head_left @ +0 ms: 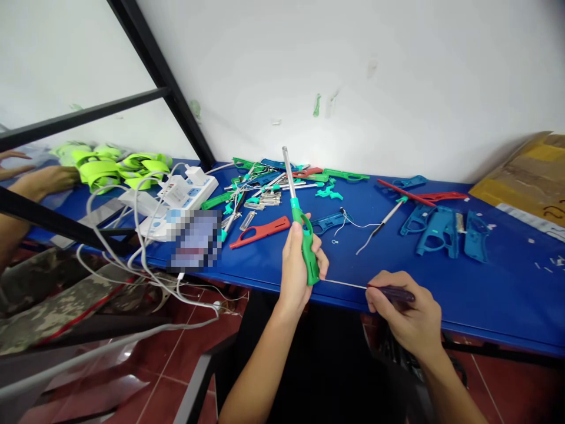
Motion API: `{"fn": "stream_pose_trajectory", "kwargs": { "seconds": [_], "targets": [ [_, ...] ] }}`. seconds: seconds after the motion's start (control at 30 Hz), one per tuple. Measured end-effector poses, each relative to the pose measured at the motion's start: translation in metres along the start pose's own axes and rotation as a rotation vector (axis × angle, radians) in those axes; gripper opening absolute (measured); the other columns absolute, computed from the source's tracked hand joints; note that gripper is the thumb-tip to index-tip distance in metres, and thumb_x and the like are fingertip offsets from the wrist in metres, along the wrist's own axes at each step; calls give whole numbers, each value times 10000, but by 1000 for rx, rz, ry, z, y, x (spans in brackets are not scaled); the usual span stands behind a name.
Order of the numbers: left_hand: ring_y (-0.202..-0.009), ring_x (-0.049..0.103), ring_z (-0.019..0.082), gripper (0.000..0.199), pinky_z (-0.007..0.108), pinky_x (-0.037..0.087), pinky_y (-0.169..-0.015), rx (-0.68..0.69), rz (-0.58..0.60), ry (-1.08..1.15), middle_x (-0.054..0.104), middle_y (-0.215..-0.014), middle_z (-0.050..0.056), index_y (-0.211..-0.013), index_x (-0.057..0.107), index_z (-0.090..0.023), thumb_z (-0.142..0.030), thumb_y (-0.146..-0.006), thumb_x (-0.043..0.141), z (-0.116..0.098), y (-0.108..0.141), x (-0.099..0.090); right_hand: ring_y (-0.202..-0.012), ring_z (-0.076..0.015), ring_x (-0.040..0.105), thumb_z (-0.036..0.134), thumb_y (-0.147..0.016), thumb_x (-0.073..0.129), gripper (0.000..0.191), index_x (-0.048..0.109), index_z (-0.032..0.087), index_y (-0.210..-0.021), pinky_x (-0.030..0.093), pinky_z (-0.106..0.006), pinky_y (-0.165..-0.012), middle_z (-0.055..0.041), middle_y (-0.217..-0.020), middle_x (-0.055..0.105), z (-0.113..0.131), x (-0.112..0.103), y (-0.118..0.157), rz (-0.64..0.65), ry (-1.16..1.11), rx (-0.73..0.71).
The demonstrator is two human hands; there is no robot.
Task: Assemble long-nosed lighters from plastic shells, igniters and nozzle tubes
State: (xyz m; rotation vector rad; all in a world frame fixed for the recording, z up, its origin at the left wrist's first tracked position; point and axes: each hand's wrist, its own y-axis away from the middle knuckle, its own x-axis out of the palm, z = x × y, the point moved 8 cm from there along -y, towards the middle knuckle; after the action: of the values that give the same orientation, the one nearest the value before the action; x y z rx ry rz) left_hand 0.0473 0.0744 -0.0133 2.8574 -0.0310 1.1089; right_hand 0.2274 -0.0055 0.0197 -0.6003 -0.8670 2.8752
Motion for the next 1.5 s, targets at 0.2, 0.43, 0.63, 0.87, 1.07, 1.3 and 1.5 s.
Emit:
{"fn": "stream_pose_trajectory", "kwargs": {
  "seconds": [0.2, 0.43, 0.63, 0.87, 1.07, 1.3, 1.5],
  "targets": [
    [-366, 483, 61, 614, 166, 328, -338, 7, -3, 5, 480, -714, -89, -1378, 598, -238, -722, -1005, 651, 0, 0, 1, -549, -114, 631, 169, -982, 721, 87, 704, 252, -999, 494, -236, -537, 44, -690, 686, 0, 0, 0, 18, 1, -5],
    [-361, 440, 48, 620, 163, 293, -331, 9, -31, -39, 483, -730, -84, -1424, 609, -250, -713, -1013, 642, -1, 1, -2, -638, -151, 670, 152, -976, 717, 123, 714, 261, -1033, 528, -277, -585, 0, -793, 716, 1, 2, 1, 62, -51, -63],
    [-364, 419, 41, 635, 159, 274, -333, -6, -43, -54, 482, -736, -85, -1419, 614, -248, -719, -996, 662, -1, 2, -1, -740, -181, 678, 117, -973, 701, 183, 710, 270, -1073, 540, -312, -652, -20, -851, 709, 2, 5, 2, 113, -100, -94],
    [-380, 407, 35, 624, 160, 257, -344, -18, -27, -87, 505, -760, -74, -1396, 626, -241, -719, -996, 662, 1, 3, -1, -752, -191, 691, 135, -977, 699, 142, 711, 263, -1036, 546, -319, -666, -31, -853, 713, 6, 7, -1, 148, -88, -107],
    [-501, 489, 79, 640, 175, 384, -417, -11, -6, -64, 503, -747, -62, -1394, 637, -232, -700, -966, 724, 2, 2, 1, -529, -130, 580, 356, -1025, 726, 253, 701, 236, -804, 452, -266, -532, 21, -655, 655, -8, 1, -2, 154, 157, 81],
    [-482, 451, 56, 569, 169, 330, -410, 0, 2, -89, 484, -760, -65, -1306, 649, -232, -704, -991, 688, 2, 1, -1, -721, -156, 661, 405, -1073, 625, 137, 617, 274, -1112, 540, -249, -647, -6, -910, 699, -19, -4, 6, 230, 148, 145],
    [-477, 455, 51, 538, 172, 312, -413, 15, 8, -141, 499, -769, -60, -1248, 654, -240, -716, -998, 668, 4, 1, -2, -543, -127, 567, 389, -1100, 598, 263, 636, 259, -875, 450, -262, -573, 44, -671, 622, -22, -8, 5, 239, 284, 97]
  ]
}}
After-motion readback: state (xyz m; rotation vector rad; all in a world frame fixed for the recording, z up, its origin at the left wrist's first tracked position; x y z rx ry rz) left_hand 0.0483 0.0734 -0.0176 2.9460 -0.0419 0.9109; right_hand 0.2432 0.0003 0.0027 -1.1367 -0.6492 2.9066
